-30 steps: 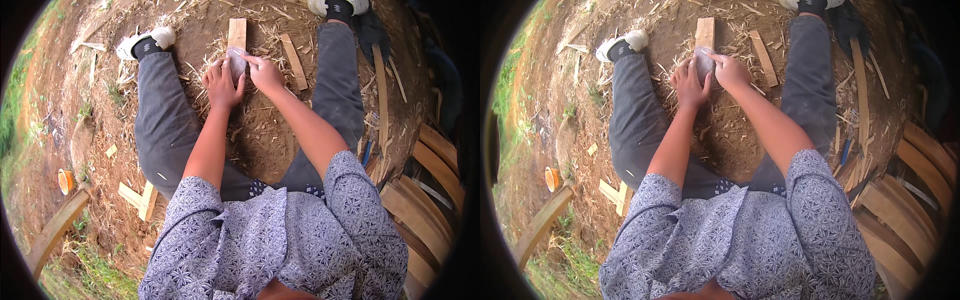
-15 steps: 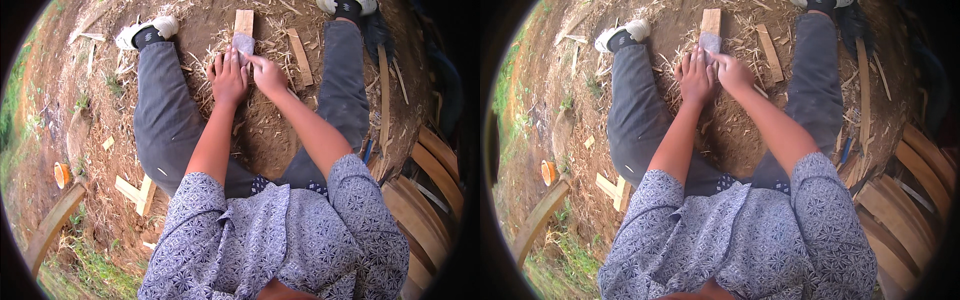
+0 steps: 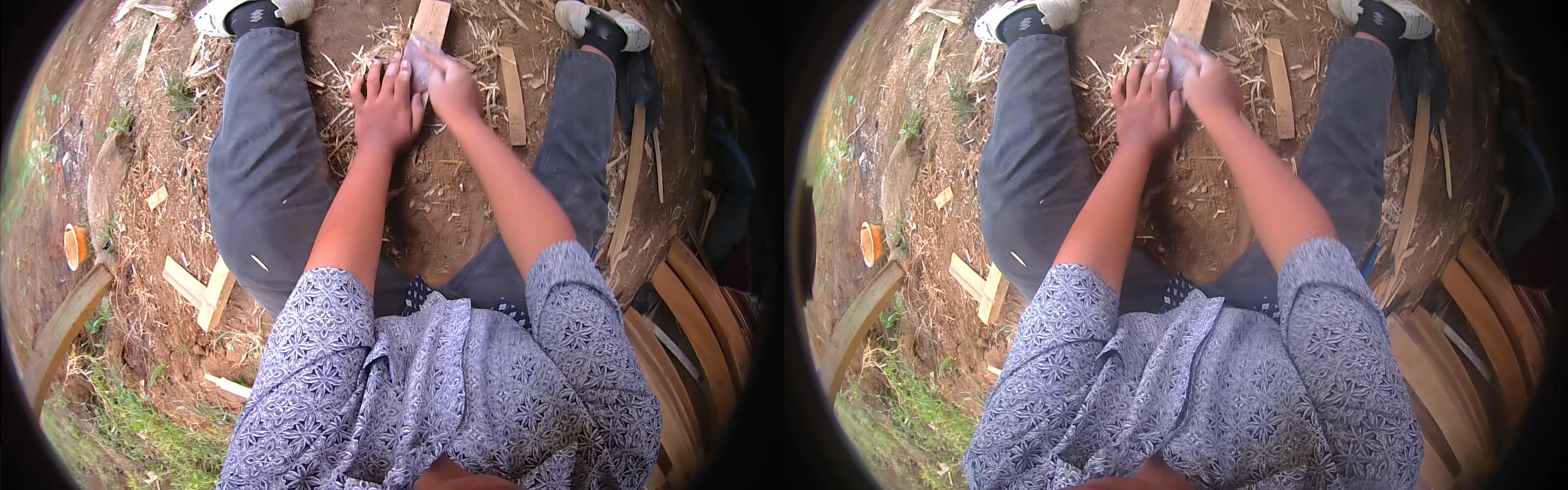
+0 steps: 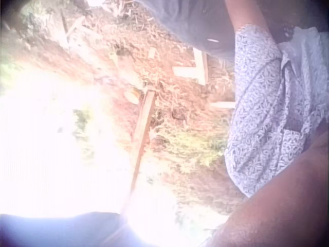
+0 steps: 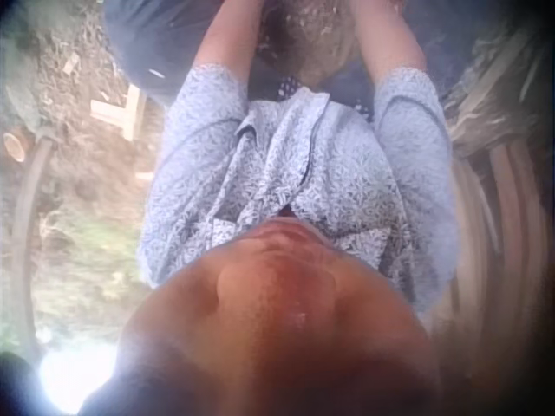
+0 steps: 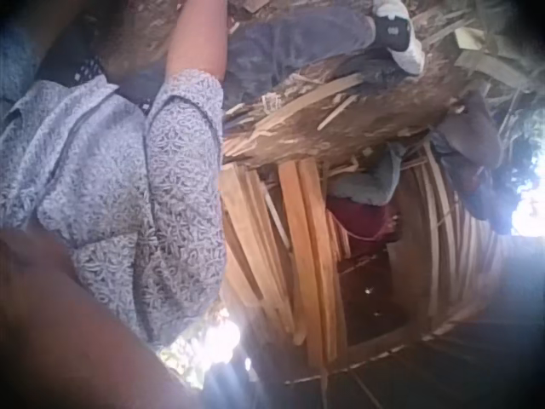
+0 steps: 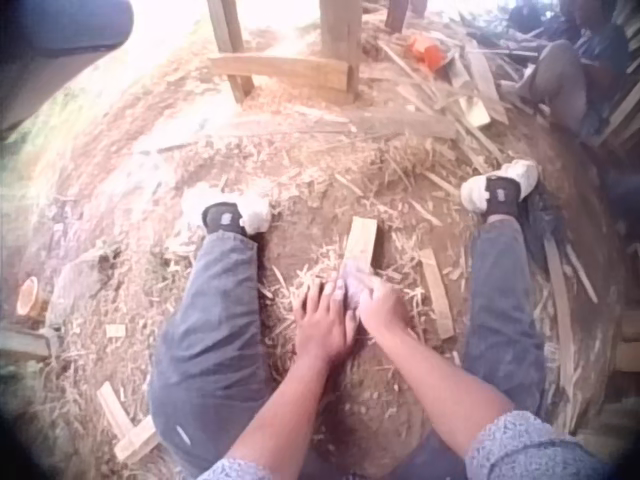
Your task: The person sits on the ground and uses a knife to shave thin strips from a small wooden block. They repeatedly scrape the knife along the wood to create fine shavings and occasionally inspect the resulting strips.
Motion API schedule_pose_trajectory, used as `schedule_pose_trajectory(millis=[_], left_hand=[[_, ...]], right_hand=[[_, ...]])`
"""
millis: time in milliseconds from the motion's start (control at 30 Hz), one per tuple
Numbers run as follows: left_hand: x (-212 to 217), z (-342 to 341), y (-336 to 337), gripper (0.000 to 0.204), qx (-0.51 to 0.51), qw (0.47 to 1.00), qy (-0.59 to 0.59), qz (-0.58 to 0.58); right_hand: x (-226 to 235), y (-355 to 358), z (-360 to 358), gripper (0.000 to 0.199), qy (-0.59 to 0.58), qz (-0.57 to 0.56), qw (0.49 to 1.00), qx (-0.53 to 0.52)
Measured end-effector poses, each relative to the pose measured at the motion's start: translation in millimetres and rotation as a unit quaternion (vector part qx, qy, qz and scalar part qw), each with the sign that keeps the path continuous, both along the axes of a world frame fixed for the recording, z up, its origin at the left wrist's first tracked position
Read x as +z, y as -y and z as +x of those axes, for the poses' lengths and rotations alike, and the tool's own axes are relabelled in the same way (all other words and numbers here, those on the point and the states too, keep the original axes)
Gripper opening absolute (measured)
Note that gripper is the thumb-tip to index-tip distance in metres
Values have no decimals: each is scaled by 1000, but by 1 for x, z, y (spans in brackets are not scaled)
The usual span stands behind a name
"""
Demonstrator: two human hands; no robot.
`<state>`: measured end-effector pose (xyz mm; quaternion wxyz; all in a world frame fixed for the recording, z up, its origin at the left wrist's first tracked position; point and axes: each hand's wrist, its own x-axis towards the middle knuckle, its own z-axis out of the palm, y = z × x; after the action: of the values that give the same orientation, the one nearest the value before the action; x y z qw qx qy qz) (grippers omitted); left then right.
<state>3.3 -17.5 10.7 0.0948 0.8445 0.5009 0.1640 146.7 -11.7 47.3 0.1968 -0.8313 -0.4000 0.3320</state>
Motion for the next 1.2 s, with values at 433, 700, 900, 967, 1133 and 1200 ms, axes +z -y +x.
schedule_pose_trajectory(millis=[433, 700, 900, 967, 1133, 1200], left_hand=[[-2, -3, 2, 60, 3, 1000, 8, -7], [-5, -1, -1, 61, 7, 1000, 4, -12], [-2, 4, 1, 60, -2, 1000, 10, 0], [-4, 0, -1, 60, 2, 1000, 13, -3], [-3, 2, 4, 60, -1, 1000, 9, -2], [-6, 0, -2, 62, 3, 1000, -3, -2]], right_hand=[[-11, 42, -8, 40, -38, 60, 997, 28], [-12, 35, -6, 39, -11, 55, 998, 33], [-8, -7, 19, 37, 20, 65, 998, 15], [-4, 4, 9, 36, 4, 45, 999, 15], [-42, 28, 25, 37, 49, 90, 992, 79], [-19, -17, 25, 39, 50, 98, 992, 68]])
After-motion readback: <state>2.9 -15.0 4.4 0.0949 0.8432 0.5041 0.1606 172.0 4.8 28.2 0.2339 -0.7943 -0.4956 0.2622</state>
